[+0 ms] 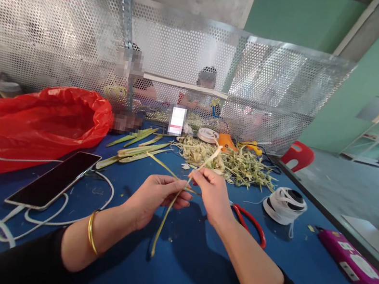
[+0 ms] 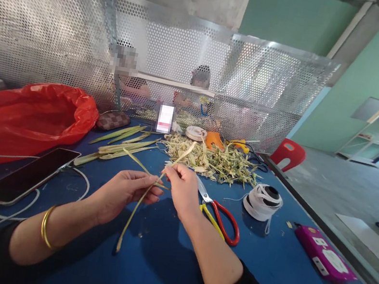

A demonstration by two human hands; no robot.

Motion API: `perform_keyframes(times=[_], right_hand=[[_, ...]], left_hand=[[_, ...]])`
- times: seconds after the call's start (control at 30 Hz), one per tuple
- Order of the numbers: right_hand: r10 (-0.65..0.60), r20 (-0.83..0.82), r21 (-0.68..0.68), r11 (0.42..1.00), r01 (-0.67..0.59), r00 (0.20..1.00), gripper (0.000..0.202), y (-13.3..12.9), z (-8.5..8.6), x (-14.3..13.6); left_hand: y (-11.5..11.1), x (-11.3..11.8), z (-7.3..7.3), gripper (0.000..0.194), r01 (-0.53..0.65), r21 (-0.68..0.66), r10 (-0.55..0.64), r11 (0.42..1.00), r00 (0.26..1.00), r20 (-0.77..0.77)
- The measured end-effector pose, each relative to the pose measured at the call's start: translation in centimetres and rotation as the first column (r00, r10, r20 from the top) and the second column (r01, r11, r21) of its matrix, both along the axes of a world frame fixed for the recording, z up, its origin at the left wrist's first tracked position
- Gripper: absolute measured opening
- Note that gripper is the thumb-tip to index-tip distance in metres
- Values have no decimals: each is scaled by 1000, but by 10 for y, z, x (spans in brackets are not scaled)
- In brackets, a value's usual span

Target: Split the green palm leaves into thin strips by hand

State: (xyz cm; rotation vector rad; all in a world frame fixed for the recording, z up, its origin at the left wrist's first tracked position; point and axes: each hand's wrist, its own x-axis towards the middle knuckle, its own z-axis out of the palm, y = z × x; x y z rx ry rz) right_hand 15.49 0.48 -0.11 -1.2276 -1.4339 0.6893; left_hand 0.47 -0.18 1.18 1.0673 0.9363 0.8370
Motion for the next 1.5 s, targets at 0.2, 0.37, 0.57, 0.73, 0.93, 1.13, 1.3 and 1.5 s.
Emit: perform_keyframes(times=[0.2, 0.37, 0.57, 0.73, 0.93, 1.13, 1.3, 1.5], right_hand=[[-311, 181, 397, 891, 220, 933, 18, -11, 14, 5], [-8, 233, 127, 992, -22, 972, 24, -21, 9, -13], [142, 113, -100, 986, -131, 983, 24, -22, -2, -26], [213, 141, -15, 977, -213, 967, 19, -22, 1, -21], [233, 169, 7, 971, -238, 958, 20, -20, -4, -23], [5, 450, 203, 973, -108, 893, 22, -25, -7, -21], [-404, 573, 532, 845, 52, 713, 20, -16, 4, -3], [-227, 766, 364, 924, -115, 601, 25, -13, -1, -4]], left_hand=[[9, -9, 8, 21, 0, -23, 4, 1000, 980, 198], [9, -7, 7, 17, -80, 40, 66, 996, 961, 269], [7, -1, -2, 11, -106, 71, 83, 992, 960, 266], [9, -1, -2, 10, -118, 68, 92, 991, 947, 309], [9, 0, -1, 13, -183, -63, 193, 981, 930, 312], [15, -7, 2, 13, -148, -57, 158, 987, 952, 261], [18, -15, 6, 15, -106, -10, 106, 994, 972, 212], [15, -13, 4, 19, -190, 140, 190, 972, 982, 13]])
